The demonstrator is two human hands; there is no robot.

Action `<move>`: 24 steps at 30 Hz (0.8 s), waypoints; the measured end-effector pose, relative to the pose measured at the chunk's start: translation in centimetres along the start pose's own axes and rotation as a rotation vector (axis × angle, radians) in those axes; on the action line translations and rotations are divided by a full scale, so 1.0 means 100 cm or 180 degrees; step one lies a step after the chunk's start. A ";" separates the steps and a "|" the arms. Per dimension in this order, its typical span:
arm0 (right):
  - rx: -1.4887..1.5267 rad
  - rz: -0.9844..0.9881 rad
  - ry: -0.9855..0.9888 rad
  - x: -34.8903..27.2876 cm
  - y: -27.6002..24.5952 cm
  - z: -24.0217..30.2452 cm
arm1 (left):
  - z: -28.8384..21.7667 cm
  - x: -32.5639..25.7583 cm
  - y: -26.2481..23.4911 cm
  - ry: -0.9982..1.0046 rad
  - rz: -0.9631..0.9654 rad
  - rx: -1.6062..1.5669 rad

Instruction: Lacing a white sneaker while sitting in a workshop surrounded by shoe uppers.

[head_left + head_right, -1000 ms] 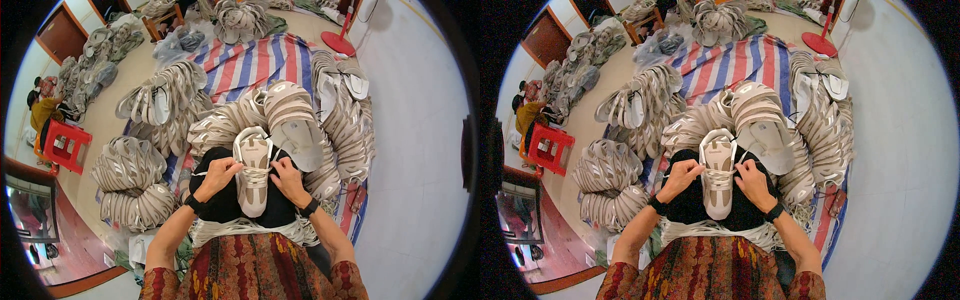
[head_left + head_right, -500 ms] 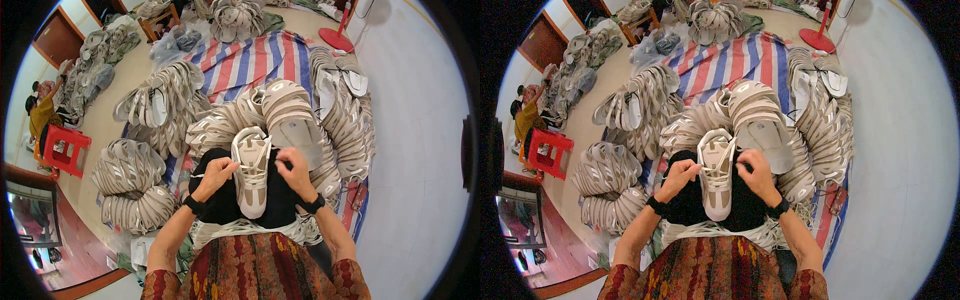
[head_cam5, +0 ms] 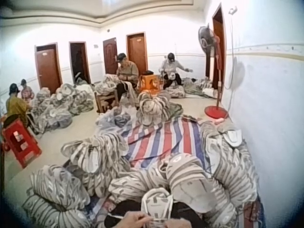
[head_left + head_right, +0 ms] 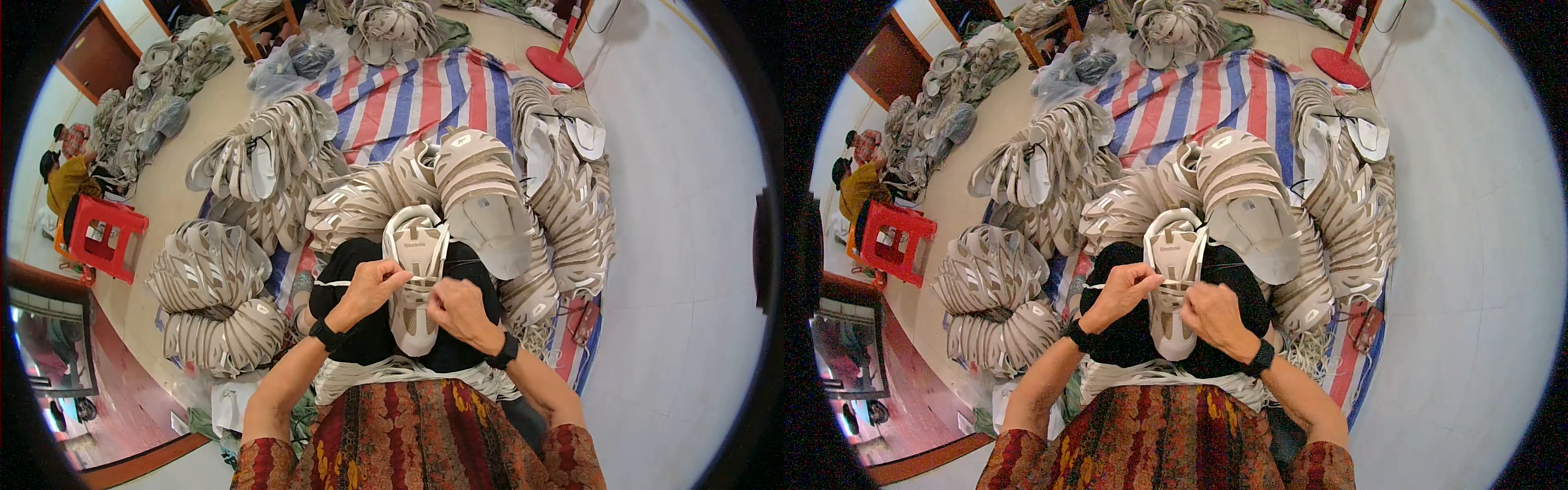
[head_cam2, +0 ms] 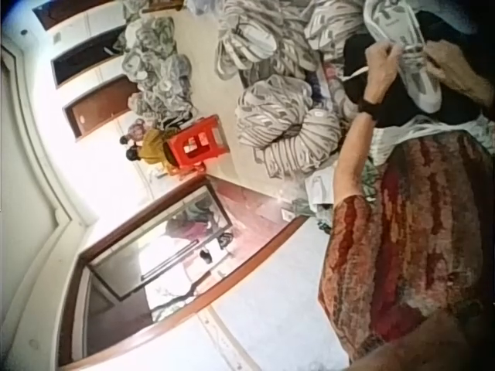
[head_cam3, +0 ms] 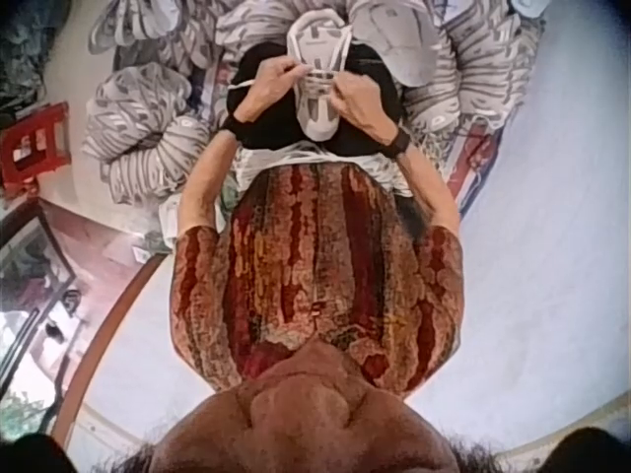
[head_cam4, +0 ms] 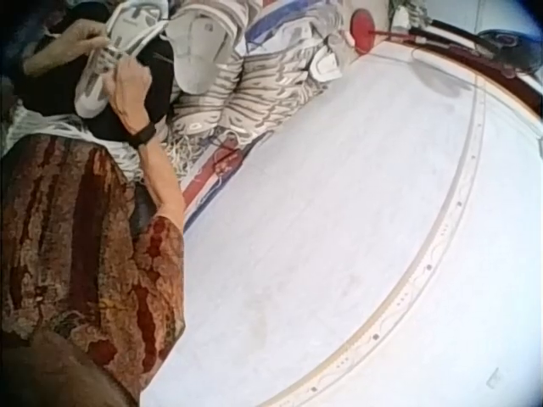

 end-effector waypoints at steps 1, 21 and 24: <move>0.0648 0.0317 0.0355 -0.002 0.003 -0.001 | -0.002 -0.001 0.001 0.0177 0.0048 0.0069; 0.2056 -0.0076 0.1501 -0.017 0.003 -0.050 | 0.053 -0.012 -0.046 -0.1139 0.0348 -0.1406; 0.0940 -0.0492 0.0431 0.000 -0.017 -0.042 | 0.042 -0.005 -0.043 -0.0670 0.0262 -0.0281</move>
Point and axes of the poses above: each hand's wrist, its own x-axis towards the middle knuckle, its own y-axis out of the palm, z = x × y, the point moved 5 cm from there along x, towards the middle knuckle, and after that the axes turned 9 degrees about -y, right-handed, at the moved point
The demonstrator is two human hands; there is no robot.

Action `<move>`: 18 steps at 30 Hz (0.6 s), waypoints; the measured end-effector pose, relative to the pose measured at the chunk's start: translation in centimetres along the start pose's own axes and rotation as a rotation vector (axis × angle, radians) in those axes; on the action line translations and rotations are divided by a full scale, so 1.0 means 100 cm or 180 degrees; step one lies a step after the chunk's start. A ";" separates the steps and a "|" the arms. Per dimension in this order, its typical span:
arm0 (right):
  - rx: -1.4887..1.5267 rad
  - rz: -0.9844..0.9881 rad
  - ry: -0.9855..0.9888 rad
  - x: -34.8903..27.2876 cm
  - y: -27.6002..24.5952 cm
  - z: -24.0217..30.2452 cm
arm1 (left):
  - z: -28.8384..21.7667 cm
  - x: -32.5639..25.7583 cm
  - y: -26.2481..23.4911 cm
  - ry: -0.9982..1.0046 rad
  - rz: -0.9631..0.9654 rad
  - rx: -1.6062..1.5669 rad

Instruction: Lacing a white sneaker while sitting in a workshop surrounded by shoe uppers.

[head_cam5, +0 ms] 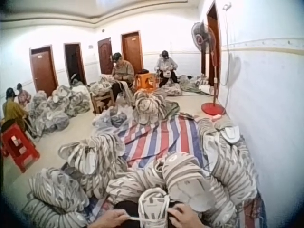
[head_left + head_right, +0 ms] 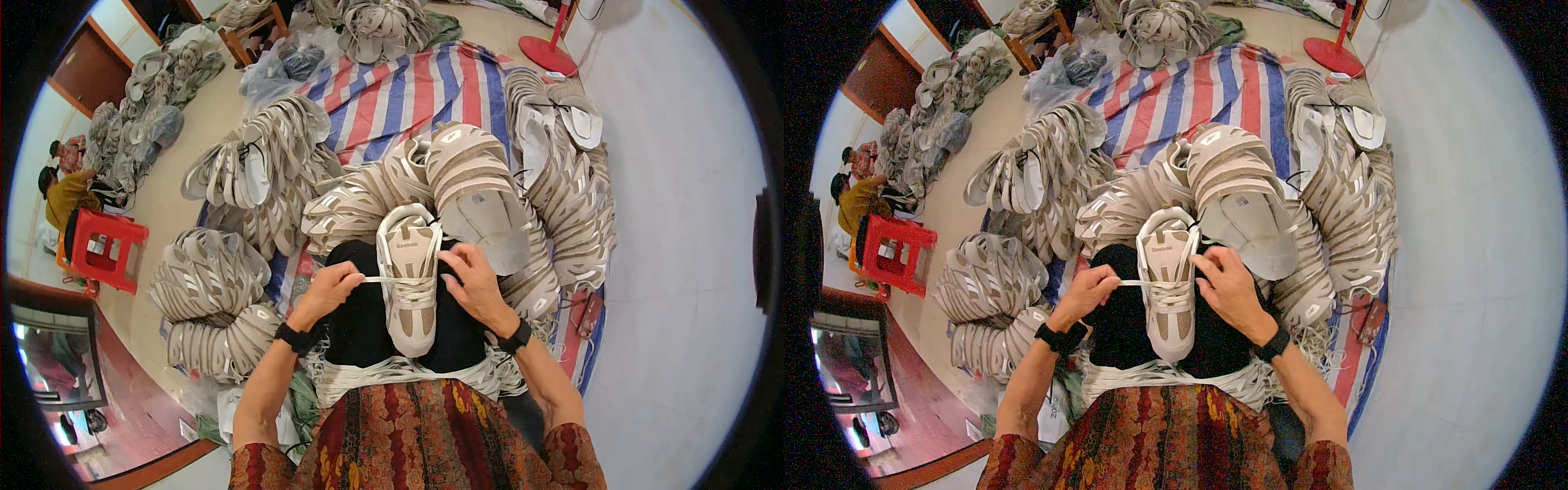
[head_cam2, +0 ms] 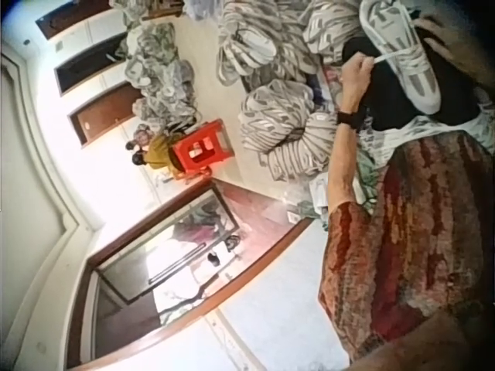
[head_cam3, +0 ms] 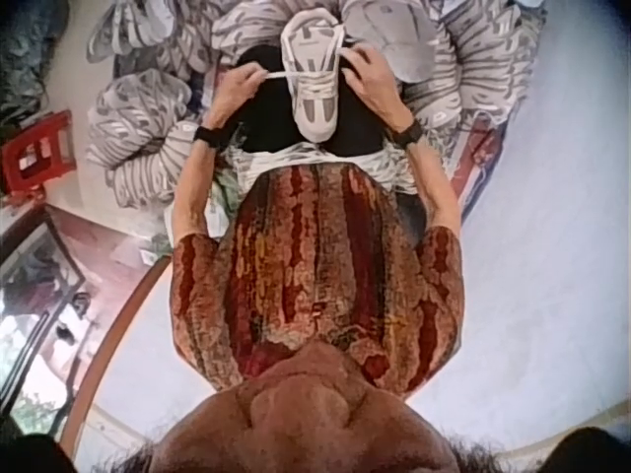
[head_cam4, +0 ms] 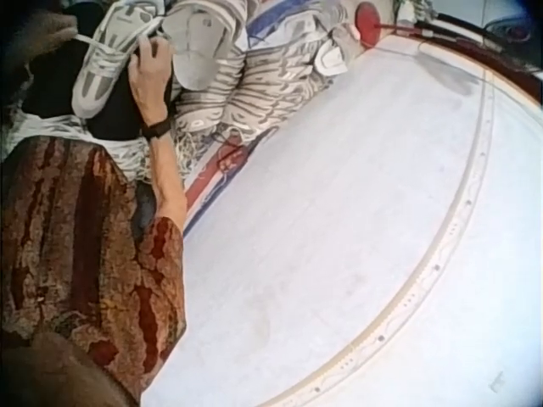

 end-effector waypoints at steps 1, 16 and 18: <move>-0.0337 0.0119 -0.0315 0.007 0.002 0.005 | -0.007 0.000 0.006 0.0239 0.0025 0.0366; 0.0945 0.2474 0.1917 -0.016 0.012 -0.017 | -0.040 0.011 0.027 0.0375 -0.0270 0.1620; 0.2624 0.2743 0.2742 -0.026 0.025 -0.009 | -0.034 0.017 0.028 0.0258 -0.0144 0.1207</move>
Point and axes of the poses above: each hand's wrist, its own x-axis towards the middle knuckle, its own y-axis out of the palm, z = x × y, the point moved 5 cm from there along x, towards the middle knuckle, and after that the axes turned 9 degrees about -y, right-handed, at the moved point
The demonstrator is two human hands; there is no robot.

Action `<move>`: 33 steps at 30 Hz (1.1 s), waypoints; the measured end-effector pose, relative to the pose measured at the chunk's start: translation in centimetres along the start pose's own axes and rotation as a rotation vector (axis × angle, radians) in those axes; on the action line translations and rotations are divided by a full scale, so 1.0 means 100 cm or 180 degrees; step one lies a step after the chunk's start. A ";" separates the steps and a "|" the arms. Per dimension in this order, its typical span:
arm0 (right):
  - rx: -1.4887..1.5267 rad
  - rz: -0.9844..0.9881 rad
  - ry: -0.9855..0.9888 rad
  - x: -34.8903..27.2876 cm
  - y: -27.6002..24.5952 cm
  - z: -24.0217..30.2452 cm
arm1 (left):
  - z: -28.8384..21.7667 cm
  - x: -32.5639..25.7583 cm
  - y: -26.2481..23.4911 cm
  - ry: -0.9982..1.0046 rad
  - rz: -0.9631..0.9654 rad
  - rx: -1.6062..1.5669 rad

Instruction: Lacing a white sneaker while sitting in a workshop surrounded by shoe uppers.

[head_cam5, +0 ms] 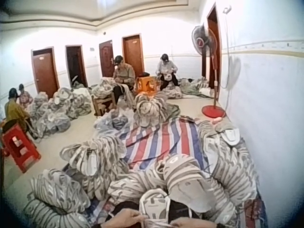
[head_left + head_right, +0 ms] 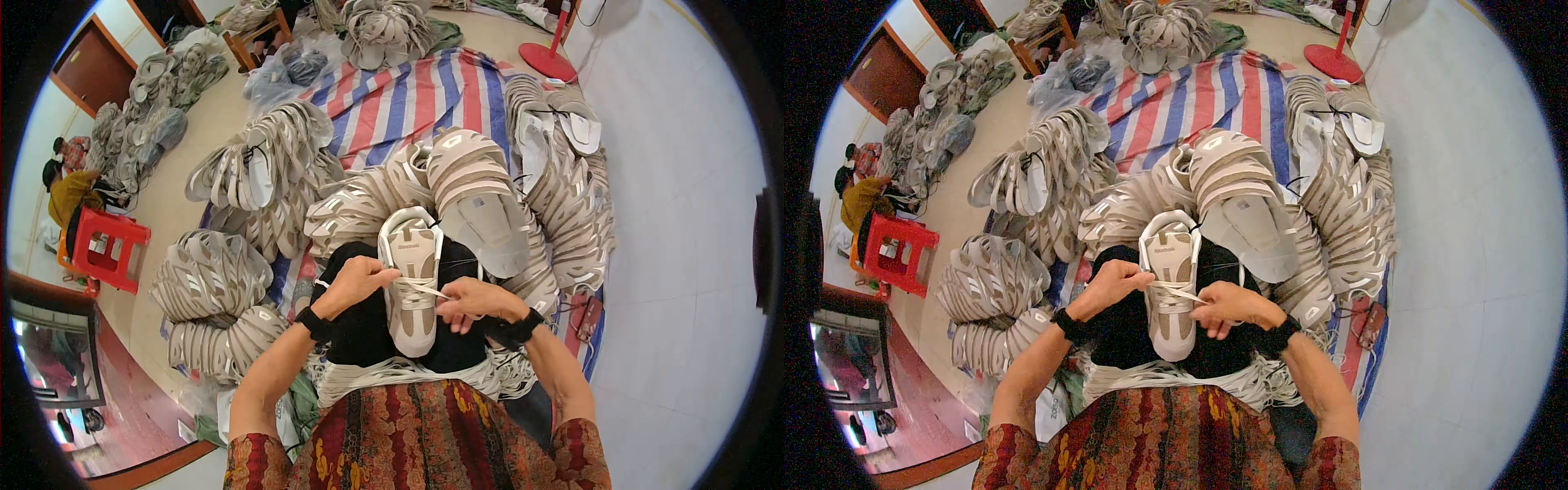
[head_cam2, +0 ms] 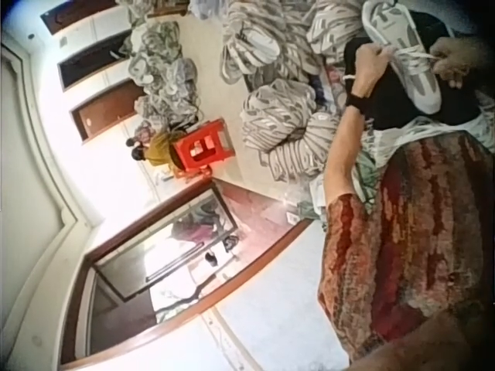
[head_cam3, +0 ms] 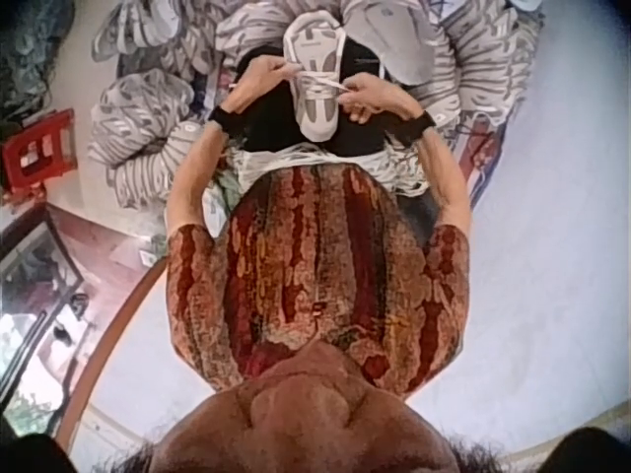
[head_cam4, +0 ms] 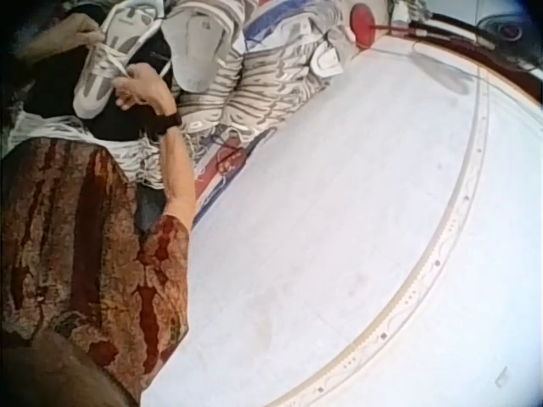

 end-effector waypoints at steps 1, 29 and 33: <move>0.0358 -0.0066 -0.0006 0.003 0.001 0.001 | 0.004 0.004 0.004 -0.0154 0.0201 -0.0289; -0.2668 -0.3653 0.0142 -0.361 -0.257 -0.085 | 0.246 -0.282 -0.243 -0.1474 -0.1454 0.1222; -0.4349 -0.5048 0.0333 -0.408 -0.243 -0.109 | 0.267 -0.340 -0.269 -0.0955 -0.2856 0.1717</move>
Point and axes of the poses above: each hand's wrist, its own x-axis towards the middle knuckle, its own y-axis out of the palm, z = x × y, the point moved 5 cm from there along x, towards the middle knuckle, and after that the axes turned 9 degrees about -y, right-handed, at the moved point
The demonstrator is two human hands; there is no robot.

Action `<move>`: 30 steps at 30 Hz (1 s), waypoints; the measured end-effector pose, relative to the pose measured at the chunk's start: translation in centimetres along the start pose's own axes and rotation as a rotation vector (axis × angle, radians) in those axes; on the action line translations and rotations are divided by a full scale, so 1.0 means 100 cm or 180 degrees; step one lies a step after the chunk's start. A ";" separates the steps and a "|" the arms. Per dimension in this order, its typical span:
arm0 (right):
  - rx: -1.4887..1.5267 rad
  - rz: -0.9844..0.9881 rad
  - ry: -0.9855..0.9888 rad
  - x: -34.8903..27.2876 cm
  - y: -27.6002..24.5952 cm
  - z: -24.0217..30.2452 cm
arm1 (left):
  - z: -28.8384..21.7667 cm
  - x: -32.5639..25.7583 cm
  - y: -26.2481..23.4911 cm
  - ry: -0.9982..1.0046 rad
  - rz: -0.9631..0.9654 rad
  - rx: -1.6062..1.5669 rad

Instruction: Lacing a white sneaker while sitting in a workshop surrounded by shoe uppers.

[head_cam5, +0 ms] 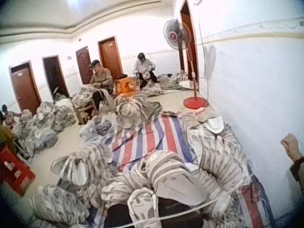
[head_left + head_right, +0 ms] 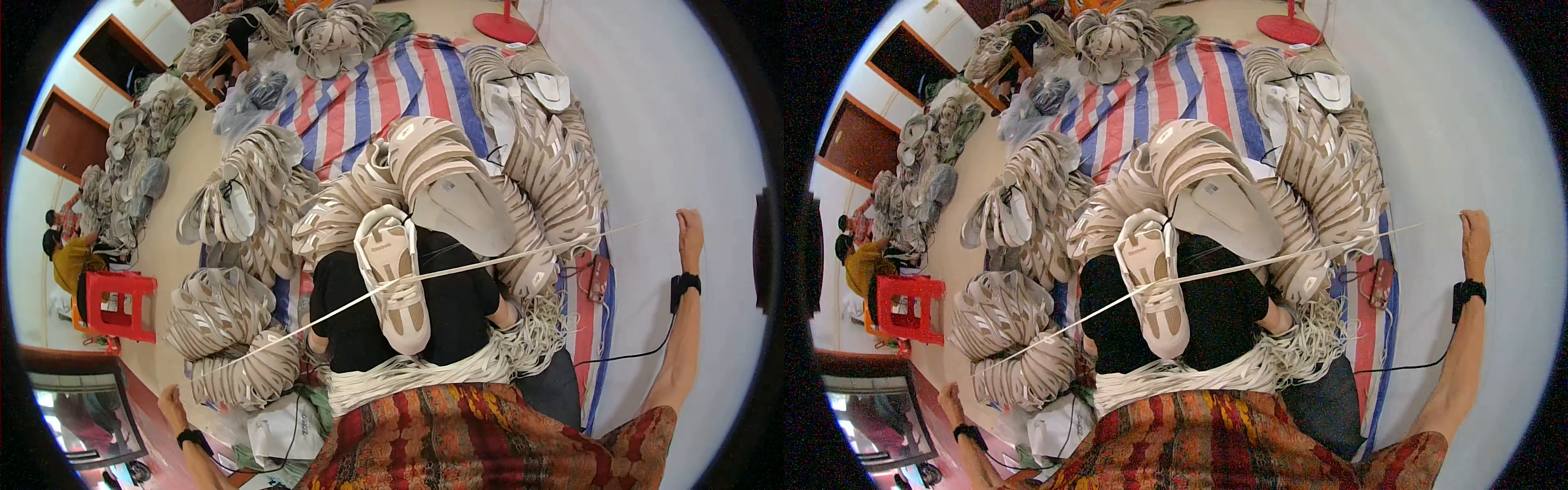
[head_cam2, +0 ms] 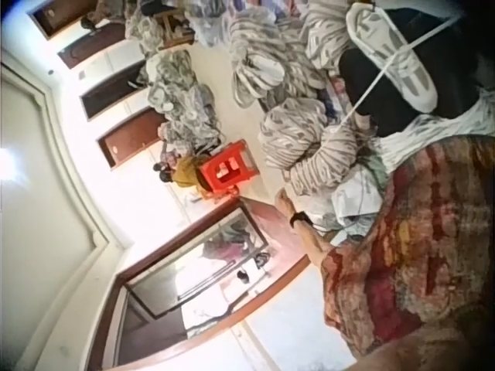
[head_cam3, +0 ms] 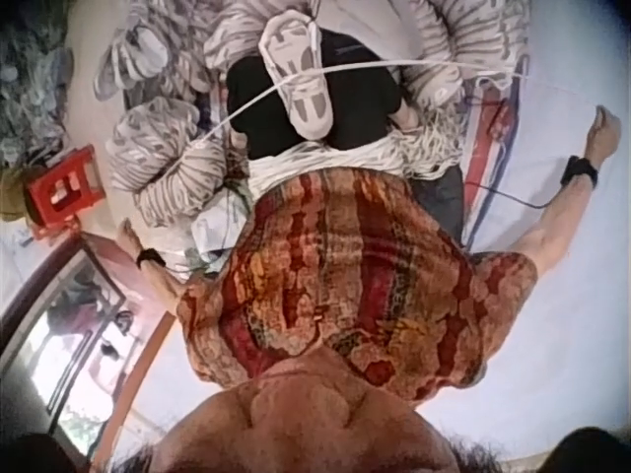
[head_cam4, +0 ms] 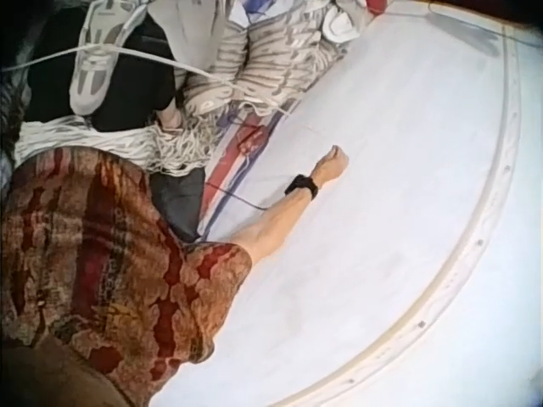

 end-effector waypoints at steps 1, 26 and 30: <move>-0.0893 -0.0271 0.0217 -0.013 -0.008 -0.003 | 0.009 -0.004 -0.006 0.0067 -0.0286 0.0363; 0.4231 0.1069 -0.0863 -0.031 0.089 0.471 | -0.513 -0.040 0.173 0.0026 0.2769 -0.3097; 0.3846 0.0962 -0.0975 -0.028 0.086 0.471 | -0.540 -0.057 0.187 0.0591 0.2807 -0.2821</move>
Point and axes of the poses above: each hand's wrist, its own x-axis towards the middle knuckle, its own y-axis out of the palm, z = x × y, the point moved 5 cm from there along x, towards the middle knuckle, and after that the axes turned 9 degrees about -y, right-handed, at the moved point
